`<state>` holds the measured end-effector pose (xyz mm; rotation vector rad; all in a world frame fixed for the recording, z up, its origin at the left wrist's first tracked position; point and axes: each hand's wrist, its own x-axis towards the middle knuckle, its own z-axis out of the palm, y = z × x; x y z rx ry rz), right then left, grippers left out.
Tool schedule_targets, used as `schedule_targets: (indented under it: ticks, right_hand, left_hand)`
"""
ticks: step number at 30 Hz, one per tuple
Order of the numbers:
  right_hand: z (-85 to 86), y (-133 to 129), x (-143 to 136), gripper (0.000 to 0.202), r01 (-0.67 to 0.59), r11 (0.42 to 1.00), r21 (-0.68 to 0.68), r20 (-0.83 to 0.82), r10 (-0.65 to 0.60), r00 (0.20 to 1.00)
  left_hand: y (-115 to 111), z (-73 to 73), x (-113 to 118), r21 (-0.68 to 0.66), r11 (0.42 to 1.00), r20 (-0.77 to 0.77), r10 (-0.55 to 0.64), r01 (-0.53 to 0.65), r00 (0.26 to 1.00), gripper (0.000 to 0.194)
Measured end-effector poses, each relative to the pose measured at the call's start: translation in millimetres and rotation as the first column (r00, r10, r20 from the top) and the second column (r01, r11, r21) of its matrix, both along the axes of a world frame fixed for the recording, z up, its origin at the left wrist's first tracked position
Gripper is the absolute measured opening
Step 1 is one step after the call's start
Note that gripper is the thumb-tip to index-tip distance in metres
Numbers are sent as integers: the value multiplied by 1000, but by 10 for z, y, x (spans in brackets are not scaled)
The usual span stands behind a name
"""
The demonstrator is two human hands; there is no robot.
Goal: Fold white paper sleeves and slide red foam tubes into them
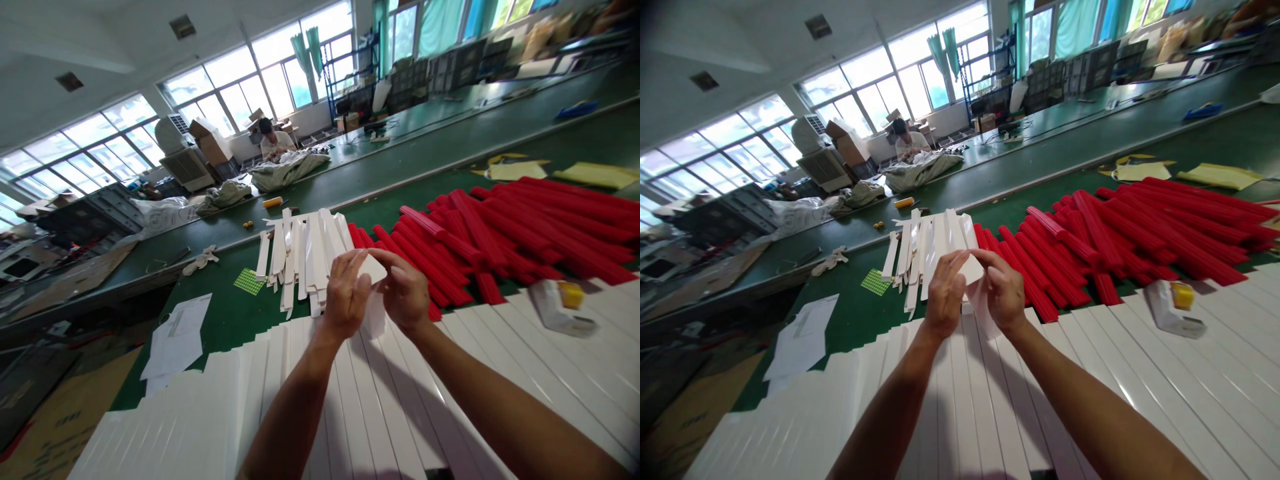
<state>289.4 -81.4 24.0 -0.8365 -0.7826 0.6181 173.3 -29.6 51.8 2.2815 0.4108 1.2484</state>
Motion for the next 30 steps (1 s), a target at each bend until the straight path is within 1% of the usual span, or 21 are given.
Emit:
schedule_targets:
  ticks: [1, 3, 5, 6, 8, 9, 11, 16, 18, 21, 23, 25, 27, 30]
  right_hand:
    - [-69, -38, -4, 42, -21, 999, -25, 106, 24, 994]
    - [-184, -84, -25, 51, -9, 997, -78, 342, 35, 939]
    - [-245, -83, -67, 59, 83, 991, -110, 522, -13, 853]
    - [-255, -67, -92, 61, 151, 982, -112, 583, -58, 811]
    - [-247, -23, -137, 57, 275, 956, -99, 651, -147, 745]
    - [-237, -2, -151, 54, 310, 946, -93, 670, -171, 722]
    - [-221, 27, -160, 48, 331, 940, -88, 700, -178, 692]
    - [-242, 34, -124, 50, 298, 949, -102, 724, -135, 676]
    - [-256, 34, -116, 53, 289, 953, -89, 730, -135, 670]
    - [-257, 42, -116, 54, 268, 961, -71, 739, -130, 662]
    - [-251, 50, -116, 54, 248, 966, -74, 737, -115, 666]
    - [-252, 59, -110, 54, 225, 971, -75, 734, -99, 672]
    - [-262, 65, -94, 55, 206, 975, -84, 728, -82, 681]
    - [-277, 65, -53, 56, 189, 977, -101, 715, -61, 697]
  left_hand:
    - [13, 14, -22, 65, 998, -30, 19, -17, 999, 43]
    - [41, 45, -61, 180, 983, -73, 53, -39, 996, 44]
    - [74, 80, -93, 264, 963, -98, 77, -49, 992, 45]
    - [91, 101, -107, 290, 955, -109, 91, -55, 990, 45]
    - [119, 151, -127, 315, 947, -134, 105, -58, 985, 43]
    - [128, 182, -134, 320, 946, -153, 107, -53, 982, 43]
    - [135, 254, -145, 325, 945, -203, 107, -36, 973, 42]
    - [121, 456, -178, 282, 959, -386, 106, 7, 916, 40]
    - [129, 532, -202, 273, 960, -461, 83, 53, 883, 39]
    - [149, 611, -235, 287, 950, -527, 50, 122, 848, 37]
    - [152, 627, -242, 311, 940, -541, 56, 138, 839, 37]
    - [141, 609, -232, 359, 921, -534, 70, 151, 843, 38]
    - [124, 563, -209, 419, 894, -508, 87, 158, 857, 39]
    - [103, 475, -171, 487, 863, -475, 130, 136, 870, 41]
